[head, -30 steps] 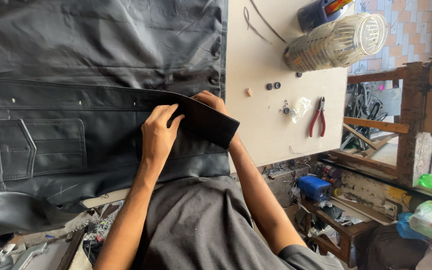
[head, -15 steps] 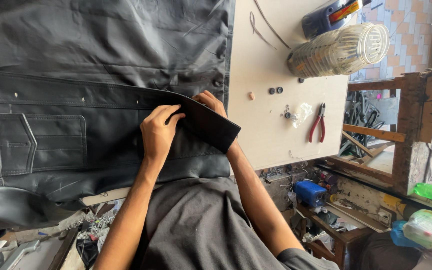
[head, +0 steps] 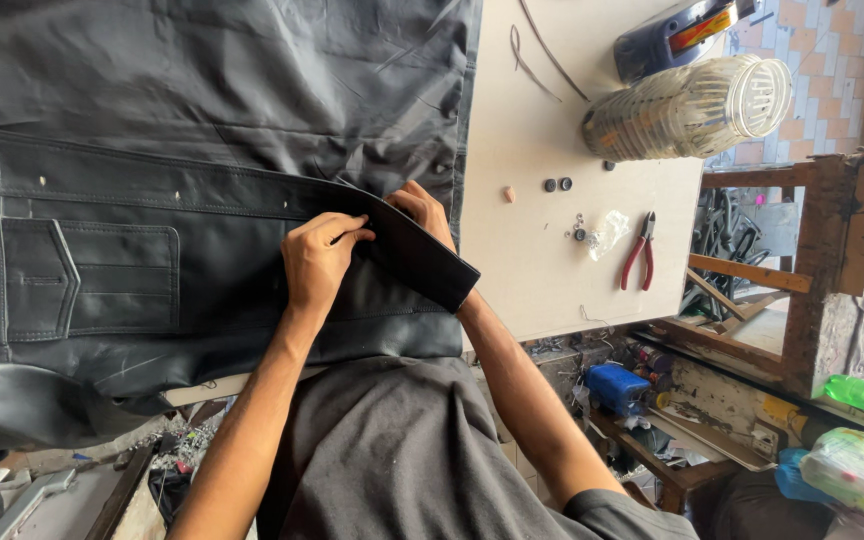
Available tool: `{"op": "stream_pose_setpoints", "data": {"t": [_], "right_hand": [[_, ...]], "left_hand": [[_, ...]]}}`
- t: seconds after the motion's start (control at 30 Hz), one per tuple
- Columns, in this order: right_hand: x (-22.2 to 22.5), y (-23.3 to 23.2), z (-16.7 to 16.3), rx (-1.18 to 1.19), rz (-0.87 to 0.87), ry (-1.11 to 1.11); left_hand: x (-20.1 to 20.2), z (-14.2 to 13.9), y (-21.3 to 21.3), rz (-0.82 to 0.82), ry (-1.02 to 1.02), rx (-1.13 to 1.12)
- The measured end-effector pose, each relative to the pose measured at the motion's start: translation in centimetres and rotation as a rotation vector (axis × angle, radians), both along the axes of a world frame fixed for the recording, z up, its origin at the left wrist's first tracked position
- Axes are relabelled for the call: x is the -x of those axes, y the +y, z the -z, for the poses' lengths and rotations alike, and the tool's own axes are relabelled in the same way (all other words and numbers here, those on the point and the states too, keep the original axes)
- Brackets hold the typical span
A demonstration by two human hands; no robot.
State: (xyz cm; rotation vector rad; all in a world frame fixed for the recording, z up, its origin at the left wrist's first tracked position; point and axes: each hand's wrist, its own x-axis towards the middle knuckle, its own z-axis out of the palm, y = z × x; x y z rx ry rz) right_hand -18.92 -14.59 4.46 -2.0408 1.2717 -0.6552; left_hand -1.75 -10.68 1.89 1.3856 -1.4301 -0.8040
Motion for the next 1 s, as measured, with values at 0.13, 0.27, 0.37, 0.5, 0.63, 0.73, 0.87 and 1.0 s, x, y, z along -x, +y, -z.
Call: {"op": "stream_pose_setpoints", "data": {"t": [0.13,0.27,0.37,0.5,0.63,0.73,0.87,1.0], "right_hand": [[0.0,0.0,0.2,-0.029,0.011,-0.032],[-0.2,0.3,0.5,-0.167,0.110,-0.113],[0.0,1.2,0.8,-0.321,0.159,-0.242],[0.3,2.3,2.2,-0.566,0.057,-0.628],[0.1,3.2,4.6,-0.654,-0.031,-0.870],[-0.1,3.2,5.7,-0.757,0.057,-0.856],[-0.7,3.3,5.0,-0.746,0.001,-0.818],[-1.3,3.6,3.0,-0.724,-0.007,-0.835]], "left_hand": [[-0.1,-0.1,-0.2,0.010,0.095,-0.028],[0.0,-1.0,-0.2,0.003,0.167,-0.018],[-0.7,-2.2,0.0,0.027,0.066,0.006],[-1.0,-3.8,1.4,0.052,0.083,0.037],[-0.4,-4.4,3.0,-0.004,-0.025,0.129],[-0.6,-4.2,3.5,-0.006,-0.032,0.131],[-1.1,-4.0,3.6,0.012,-0.068,0.106],[-1.3,-3.8,3.3,0.026,-0.072,0.083]]}}
